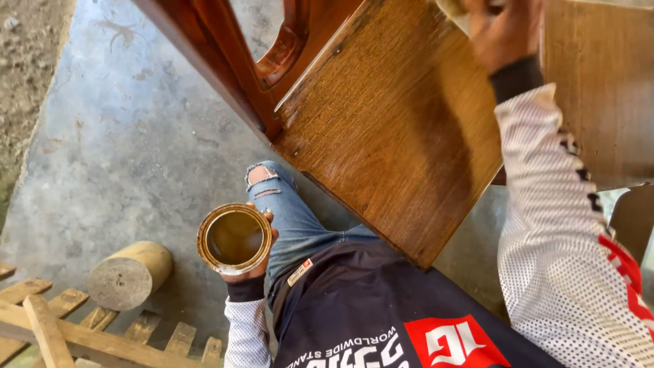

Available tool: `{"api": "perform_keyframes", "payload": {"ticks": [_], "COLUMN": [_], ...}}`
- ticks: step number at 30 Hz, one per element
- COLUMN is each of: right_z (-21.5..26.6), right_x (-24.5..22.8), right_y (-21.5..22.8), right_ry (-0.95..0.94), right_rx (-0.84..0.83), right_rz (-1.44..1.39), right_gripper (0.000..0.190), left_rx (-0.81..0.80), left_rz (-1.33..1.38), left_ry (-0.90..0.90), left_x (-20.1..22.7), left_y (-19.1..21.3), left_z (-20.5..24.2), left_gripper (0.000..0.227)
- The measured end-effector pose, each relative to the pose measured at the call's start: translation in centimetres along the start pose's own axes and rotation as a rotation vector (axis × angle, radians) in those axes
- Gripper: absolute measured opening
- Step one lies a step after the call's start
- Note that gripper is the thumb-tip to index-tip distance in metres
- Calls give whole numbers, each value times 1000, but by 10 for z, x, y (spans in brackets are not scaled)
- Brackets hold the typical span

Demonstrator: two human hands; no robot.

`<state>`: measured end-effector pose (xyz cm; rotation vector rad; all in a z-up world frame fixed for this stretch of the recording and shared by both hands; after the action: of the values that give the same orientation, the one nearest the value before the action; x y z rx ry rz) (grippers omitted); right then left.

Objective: Applying varnish to a wooden chair using a paintbrush

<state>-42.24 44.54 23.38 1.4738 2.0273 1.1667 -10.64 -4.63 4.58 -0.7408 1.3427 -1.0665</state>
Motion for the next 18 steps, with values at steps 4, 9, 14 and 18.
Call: {"api": "perform_keyframes", "payload": {"ticks": [4,9,14,18], "right_z": [-7,9,15,0], "right_x": [-148,-258,-176,-164], "right_y": [64,120,65,56], "right_ry": [14,-218,-238,-158], "right_rx": [-208,-452,-393,19], "right_rz": [-446,-897,-768,-332], "right_gripper": [28,21,36,19], "left_rx": [30,267,270,243], "left_rz": [34,-82,-76,-61], "left_ry": [-25,-53,-153,-208], "left_x": [1,26,42,44], "left_y": [4,44,38,38], "left_z": [2,9,49,61], "left_gripper": [60,62,62,62]}}
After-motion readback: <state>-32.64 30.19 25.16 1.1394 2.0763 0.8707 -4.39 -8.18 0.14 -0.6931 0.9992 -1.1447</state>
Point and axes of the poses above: each hand's wrist, its own z-axis away from the middle knuckle, its own y-axis out of the back of the hand, x = y × z, the point moved 2 cm from there along -z, towards the middle knuckle, and after that the axes turned 13 degrees about z, right-handed, at the moved point
